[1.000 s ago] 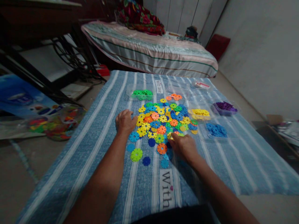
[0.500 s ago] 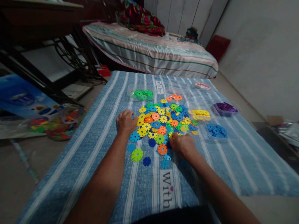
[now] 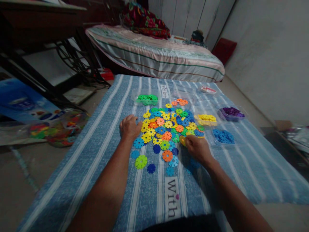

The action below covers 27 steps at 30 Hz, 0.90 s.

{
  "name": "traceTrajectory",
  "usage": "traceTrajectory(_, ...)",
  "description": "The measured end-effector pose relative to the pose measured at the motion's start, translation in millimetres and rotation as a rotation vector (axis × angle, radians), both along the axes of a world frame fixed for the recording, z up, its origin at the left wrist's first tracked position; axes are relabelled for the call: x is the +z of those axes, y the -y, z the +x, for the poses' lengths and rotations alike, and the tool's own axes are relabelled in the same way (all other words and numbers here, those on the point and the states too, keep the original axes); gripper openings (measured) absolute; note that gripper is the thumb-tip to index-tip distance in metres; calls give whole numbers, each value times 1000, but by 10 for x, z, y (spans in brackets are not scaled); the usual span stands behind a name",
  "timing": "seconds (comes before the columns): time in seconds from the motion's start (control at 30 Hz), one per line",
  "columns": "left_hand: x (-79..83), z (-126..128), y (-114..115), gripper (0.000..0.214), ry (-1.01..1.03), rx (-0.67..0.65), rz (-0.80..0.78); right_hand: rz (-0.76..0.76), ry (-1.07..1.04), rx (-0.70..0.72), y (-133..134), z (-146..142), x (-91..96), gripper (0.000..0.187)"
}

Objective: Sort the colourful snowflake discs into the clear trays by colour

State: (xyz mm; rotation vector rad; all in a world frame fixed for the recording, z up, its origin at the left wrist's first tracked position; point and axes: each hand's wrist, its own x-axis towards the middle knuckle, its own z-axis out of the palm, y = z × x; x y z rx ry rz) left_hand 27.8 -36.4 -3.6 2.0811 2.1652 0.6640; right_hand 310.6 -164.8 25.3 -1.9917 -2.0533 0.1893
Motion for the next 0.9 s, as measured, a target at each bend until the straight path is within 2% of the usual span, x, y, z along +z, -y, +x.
traceTrajectory(0.1,-1,-5,-3,37,-6,-3,1,94,-32,3,-93,160,96,33)
traceTrajectory(0.17,-7,-10,-5,37,-9,-9,5,186,10,-62,-204,327,209,31)
traceTrajectory(0.33,-20,-11,-3,36,-7,6,2,466,130,-463,-460,735,453,29)
traceTrajectory(0.4,-22,-8,1,35,-7,17,1,486,131,-508,-460,728,439,32)
traceTrajectory(0.47,-21,-5,7,34,-7,18,4,394,135,-408,-391,570,353,31)
traceTrajectory(0.6,-16,-1,18,34,0,12,4,89,151,-22,-186,-10,134,30)
traceTrajectory(0.67,-13,1,22,33,4,12,1,3,167,125,-127,-294,87,30)
traceTrajectory(0.77,-13,1,26,32,2,15,6,-61,200,303,-118,-599,117,28)
traceTrajectory(0.9,-9,1,32,32,-2,11,4,-162,249,485,-173,-813,232,26)
